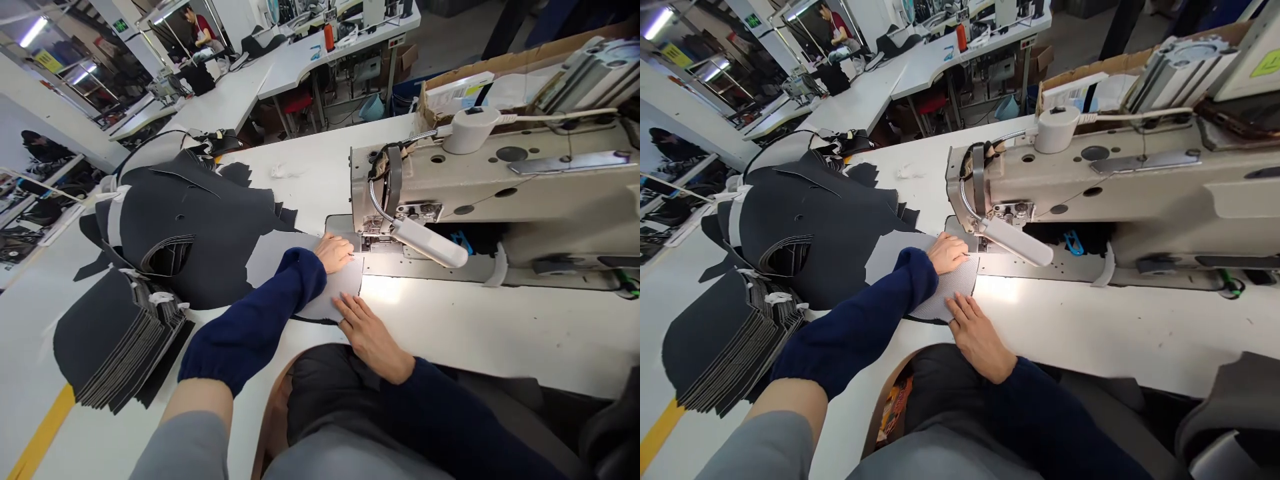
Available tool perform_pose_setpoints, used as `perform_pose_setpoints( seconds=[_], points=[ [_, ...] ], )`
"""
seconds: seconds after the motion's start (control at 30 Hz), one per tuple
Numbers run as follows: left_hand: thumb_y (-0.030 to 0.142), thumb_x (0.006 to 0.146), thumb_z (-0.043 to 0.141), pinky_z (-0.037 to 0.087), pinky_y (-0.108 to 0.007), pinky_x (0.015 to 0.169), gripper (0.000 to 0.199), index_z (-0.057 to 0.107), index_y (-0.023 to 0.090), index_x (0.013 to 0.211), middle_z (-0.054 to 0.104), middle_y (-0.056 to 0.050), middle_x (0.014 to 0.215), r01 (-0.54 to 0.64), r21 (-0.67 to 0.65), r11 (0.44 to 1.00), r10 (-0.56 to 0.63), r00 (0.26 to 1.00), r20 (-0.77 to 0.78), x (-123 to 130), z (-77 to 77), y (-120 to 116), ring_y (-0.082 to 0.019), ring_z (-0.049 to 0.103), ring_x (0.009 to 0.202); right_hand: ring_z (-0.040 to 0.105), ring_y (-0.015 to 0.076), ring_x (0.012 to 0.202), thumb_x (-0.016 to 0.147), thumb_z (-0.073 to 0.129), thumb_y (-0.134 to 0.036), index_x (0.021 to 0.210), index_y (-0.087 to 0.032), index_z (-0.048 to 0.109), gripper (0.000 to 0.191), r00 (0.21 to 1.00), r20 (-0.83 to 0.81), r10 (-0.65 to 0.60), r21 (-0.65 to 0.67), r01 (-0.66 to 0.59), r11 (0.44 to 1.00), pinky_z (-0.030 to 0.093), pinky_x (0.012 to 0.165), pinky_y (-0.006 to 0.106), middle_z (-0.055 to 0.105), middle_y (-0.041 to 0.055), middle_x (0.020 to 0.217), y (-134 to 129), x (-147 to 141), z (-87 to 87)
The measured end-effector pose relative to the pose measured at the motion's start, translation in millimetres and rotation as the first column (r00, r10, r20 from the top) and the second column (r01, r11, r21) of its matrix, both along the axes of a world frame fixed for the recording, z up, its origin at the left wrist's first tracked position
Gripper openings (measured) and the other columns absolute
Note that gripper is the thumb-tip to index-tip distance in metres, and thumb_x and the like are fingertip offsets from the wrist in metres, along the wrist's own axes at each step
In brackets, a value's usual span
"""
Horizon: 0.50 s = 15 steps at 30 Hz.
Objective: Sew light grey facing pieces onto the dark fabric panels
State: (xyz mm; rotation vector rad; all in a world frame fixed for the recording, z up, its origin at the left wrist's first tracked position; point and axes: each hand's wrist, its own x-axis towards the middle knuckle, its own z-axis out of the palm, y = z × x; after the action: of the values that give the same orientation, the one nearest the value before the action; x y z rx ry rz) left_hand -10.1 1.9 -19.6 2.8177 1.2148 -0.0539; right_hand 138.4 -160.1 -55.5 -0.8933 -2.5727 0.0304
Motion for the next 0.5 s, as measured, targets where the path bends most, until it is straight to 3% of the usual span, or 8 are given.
perform_pose_setpoints(
  seconds=[0.23, 0.5],
  points=[
    [0.031, 0.089, 0.052, 0.030, -0.038, 0.084, 0.019, 0.065, 0.019, 0.084, 0.068, -0.004, 0.092, -0.069, -0.031, 0.997, 0.071, 0.994, 0.078, 17, -0.7, 36, -0.022, 0.057, 0.092, 0.027, 0.0338, 0.134, 0.084, 0.044, 0.001, 0.087, -0.007, 0.063, 0.020, 1.000, 0.028, -0.009, -0.021, 0.010, 1.000, 0.036, 0.106, 0.052, 0.041, 0.0182, 0.138, 36, 17, -3.0],
    [0.026, 0.088, 0.054, 0.031, -0.036, 0.082, 0.016, 0.065, 0.014, 0.089, 0.068, -0.005, 0.090, -0.086, -0.030, 0.996, 0.089, 0.989, 0.116, 23, 0.3, 46, -0.021, 0.058, 0.091, 0.020, 0.0331, 0.137, 0.084, 0.036, 0.005, 0.084, -0.006, 0.061, 0.027, 0.999, -0.035, -0.010, -0.019, 0.009, 1.000, 0.036, 0.106, 0.054, 0.039, 0.0189, 0.140, 43, 22, -6.6]
  ],
)
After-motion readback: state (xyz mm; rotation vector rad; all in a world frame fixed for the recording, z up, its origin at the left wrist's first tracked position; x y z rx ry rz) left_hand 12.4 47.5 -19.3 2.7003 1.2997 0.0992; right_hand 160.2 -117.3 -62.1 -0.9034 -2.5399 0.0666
